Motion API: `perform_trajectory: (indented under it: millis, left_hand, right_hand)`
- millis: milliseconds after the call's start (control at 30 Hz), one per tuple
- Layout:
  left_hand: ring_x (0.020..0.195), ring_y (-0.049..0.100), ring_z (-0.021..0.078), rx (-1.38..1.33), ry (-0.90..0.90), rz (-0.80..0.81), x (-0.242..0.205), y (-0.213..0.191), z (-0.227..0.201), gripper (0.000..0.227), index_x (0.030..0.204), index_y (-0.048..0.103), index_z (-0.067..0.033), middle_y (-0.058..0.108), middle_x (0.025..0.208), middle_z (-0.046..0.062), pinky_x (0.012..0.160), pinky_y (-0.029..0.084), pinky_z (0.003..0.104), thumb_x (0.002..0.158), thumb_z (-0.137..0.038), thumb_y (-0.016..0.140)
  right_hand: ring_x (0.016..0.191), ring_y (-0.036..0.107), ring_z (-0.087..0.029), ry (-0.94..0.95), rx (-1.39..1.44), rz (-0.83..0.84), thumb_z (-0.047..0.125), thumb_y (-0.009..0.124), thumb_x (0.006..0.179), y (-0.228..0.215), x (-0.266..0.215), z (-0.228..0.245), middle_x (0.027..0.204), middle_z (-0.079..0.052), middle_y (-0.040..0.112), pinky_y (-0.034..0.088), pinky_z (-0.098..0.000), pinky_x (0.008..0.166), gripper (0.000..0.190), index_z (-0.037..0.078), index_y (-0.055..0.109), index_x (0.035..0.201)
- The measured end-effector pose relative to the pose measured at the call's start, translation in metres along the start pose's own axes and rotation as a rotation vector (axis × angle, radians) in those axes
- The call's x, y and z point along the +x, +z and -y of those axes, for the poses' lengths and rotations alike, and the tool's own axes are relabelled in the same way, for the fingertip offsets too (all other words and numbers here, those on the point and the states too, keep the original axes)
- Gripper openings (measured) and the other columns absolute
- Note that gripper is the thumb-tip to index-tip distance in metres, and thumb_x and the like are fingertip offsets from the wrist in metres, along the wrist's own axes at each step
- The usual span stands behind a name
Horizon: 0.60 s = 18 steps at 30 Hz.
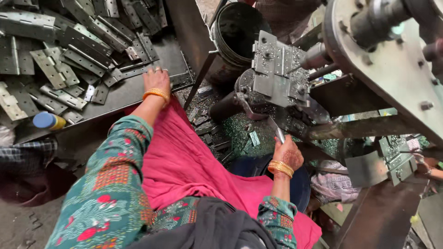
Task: The person operates a manual press machine to shape metal pieces. They repeatedly place metal parts into the press, pull a lever to activate the press, and then remove the finished pieces, placing them into a nearby container.
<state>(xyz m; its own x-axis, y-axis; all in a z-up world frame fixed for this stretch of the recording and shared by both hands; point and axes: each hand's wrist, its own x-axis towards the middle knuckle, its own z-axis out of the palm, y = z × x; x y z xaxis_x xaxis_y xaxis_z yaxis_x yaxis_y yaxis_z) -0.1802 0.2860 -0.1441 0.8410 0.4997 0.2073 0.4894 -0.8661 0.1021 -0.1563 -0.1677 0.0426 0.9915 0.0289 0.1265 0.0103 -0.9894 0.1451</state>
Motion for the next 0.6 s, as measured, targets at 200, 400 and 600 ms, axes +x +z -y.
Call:
perform_trajectory:
  millis: [200,400,600]
  left_hand:
    - [0.116,0.063,0.0366,-0.183,-0.196,0.211,0.029,0.057,0.001,0.027,0.113,0.074,-0.01,0.07,0.119,0.017,0.096,0.05,0.048,0.089,-0.022,0.076]
    - [0.102,0.065,0.0405,-0.435,-0.293,-0.104,0.01,-0.031,-0.001,0.044,0.098,0.077,-0.006,0.072,0.105,0.018,0.088,0.053,0.05,0.063,-0.028,0.091]
    - [0.085,0.073,0.0189,-1.228,-0.06,0.018,-0.001,-0.14,-0.069,0.025,0.1,0.077,-0.0051,0.078,0.097,0.013,0.078,0.058,0.034,0.08,-0.017,0.087]
  right_hand:
    - [0.084,0.072,-0.038,-0.034,-0.05,0.022,0.047,0.066,0.095,0.005,0.003,-0.002,0.089,-0.013,0.075,0.055,-0.0514,0.07,0.035,0.014,0.069,0.104]
    - [0.099,0.065,-0.04,-0.092,0.153,-0.217,0.036,0.074,0.086,-0.015,-0.004,0.003,0.103,-0.017,0.069,0.05,-0.0507,0.082,0.038,0.01,0.069,0.114]
    - [0.1,0.067,-0.032,-0.146,0.763,-0.18,0.021,0.079,0.086,-0.032,-0.031,0.076,0.108,-0.013,0.069,0.053,-0.0442,0.089,0.041,0.009,0.066,0.122]
